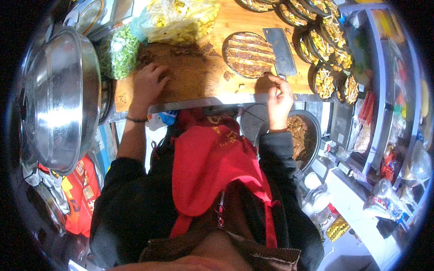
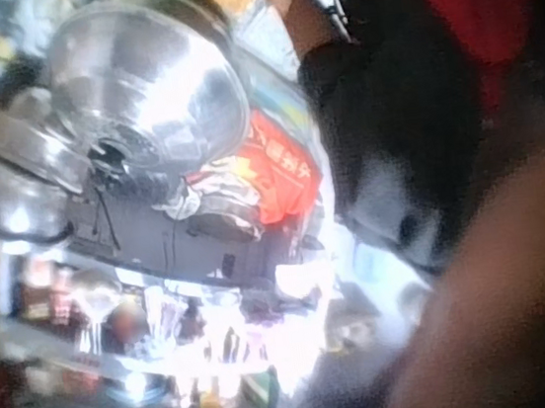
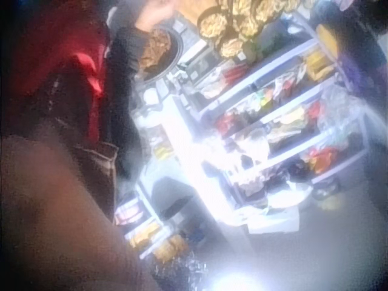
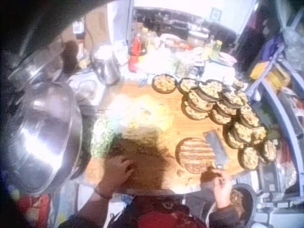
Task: The person scoops a brown mixture from a large pot onto a wooden board, then uses a cleaver to slice it into strips. They layer the strips over yellow diced pieces in small round containers, repeating the process to fill multiple containers.
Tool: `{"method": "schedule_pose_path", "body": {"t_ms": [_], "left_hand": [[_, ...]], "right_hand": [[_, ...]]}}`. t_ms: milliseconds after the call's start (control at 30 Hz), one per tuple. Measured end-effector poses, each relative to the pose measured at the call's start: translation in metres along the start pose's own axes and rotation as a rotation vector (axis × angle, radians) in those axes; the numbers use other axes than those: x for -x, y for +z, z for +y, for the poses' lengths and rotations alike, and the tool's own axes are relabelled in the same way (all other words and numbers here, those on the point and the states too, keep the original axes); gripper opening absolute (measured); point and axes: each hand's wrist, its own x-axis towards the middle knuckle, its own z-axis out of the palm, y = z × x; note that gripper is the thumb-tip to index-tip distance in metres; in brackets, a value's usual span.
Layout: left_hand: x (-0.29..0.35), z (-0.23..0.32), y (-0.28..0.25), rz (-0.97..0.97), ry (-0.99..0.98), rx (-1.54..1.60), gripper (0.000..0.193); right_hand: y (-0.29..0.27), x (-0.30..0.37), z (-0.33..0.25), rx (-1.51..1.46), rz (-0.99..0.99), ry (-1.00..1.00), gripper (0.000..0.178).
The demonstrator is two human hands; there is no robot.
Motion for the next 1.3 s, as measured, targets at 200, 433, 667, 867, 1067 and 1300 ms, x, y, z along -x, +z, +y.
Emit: {"method": "schedule_pose_path", "body": {"t_ms": [200,433,667,867,1067,1300], "left_hand": [[0.015,-0.014,-0.006,-0.162,-0.041,-0.059,0.022],[-0.008,0.017,0.001,0.035,-0.234,0.78,0.02],[-0.035,0.073,0.018,-0.175,-0.505,1.694,0.021],[-0.026,0.072,0.022,-0.29,-0.4,1.438,0.018],[-0.03,0.047,0.044,0.156,-0.085,0.355,0.017],[-0.065,0.056,0.09,0.139,0.123,0.154,0.013]], "right_hand": [[-0.009,0.004,0.012,-0.126,0.043,0.096,0.021],[0.021,0.012,-0.045,-0.252,-0.113,-0.014,0.015],[0.07,0.011,-0.095,-0.752,-0.537,0.311,0.039],[0.072,0.01,-0.08,-0.708,-0.596,0.432,0.023],[0.084,0.03,-0.061,-0.507,-0.612,0.41,0.028],[0.082,0.033,-0.058,-0.45,-0.636,0.357,0.026]]}}
